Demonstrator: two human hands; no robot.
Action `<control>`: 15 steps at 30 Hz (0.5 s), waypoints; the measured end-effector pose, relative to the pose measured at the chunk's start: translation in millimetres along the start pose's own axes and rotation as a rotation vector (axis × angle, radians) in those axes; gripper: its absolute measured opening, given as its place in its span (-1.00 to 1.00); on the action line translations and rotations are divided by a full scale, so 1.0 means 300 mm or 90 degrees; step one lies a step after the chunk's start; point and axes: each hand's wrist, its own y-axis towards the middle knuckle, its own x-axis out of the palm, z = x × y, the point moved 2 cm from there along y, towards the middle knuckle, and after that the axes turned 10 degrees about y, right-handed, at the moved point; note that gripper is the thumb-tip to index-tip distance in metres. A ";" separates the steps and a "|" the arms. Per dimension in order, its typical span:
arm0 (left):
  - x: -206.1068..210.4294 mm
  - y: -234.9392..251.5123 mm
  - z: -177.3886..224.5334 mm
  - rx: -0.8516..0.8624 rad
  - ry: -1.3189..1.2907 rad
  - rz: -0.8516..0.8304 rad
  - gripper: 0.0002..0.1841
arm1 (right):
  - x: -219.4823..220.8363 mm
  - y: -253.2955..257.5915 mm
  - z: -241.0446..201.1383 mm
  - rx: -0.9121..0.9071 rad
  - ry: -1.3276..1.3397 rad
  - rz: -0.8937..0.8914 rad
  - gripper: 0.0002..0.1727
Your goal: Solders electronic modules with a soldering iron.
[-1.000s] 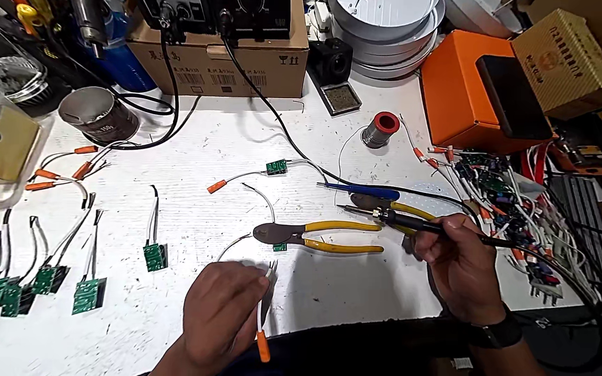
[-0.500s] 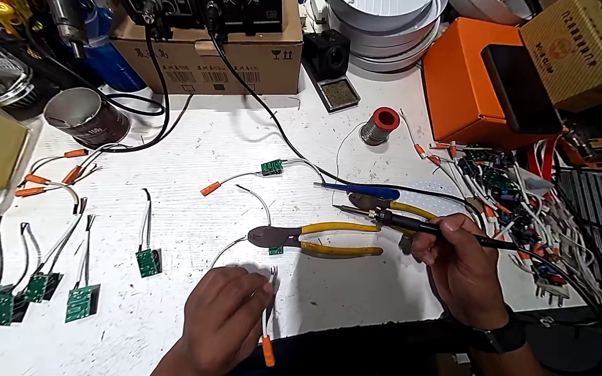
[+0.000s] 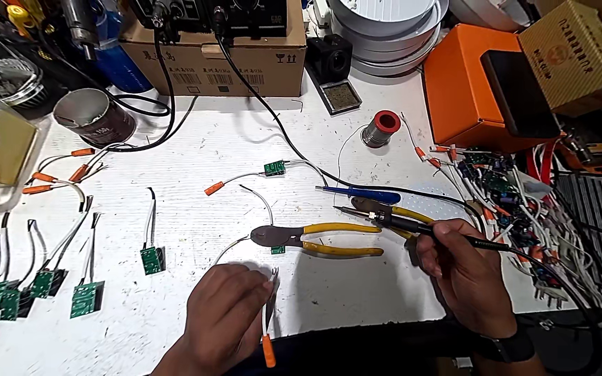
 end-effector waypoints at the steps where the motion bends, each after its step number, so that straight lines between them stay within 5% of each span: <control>1: 0.000 0.001 0.000 -0.001 -0.002 -0.001 -0.90 | -0.002 -0.004 -0.001 0.005 -0.002 0.001 -0.84; 15: 0.001 0.000 -0.003 -0.017 -0.024 0.003 -0.90 | -0.016 0.000 -0.006 0.042 0.090 0.024 -0.72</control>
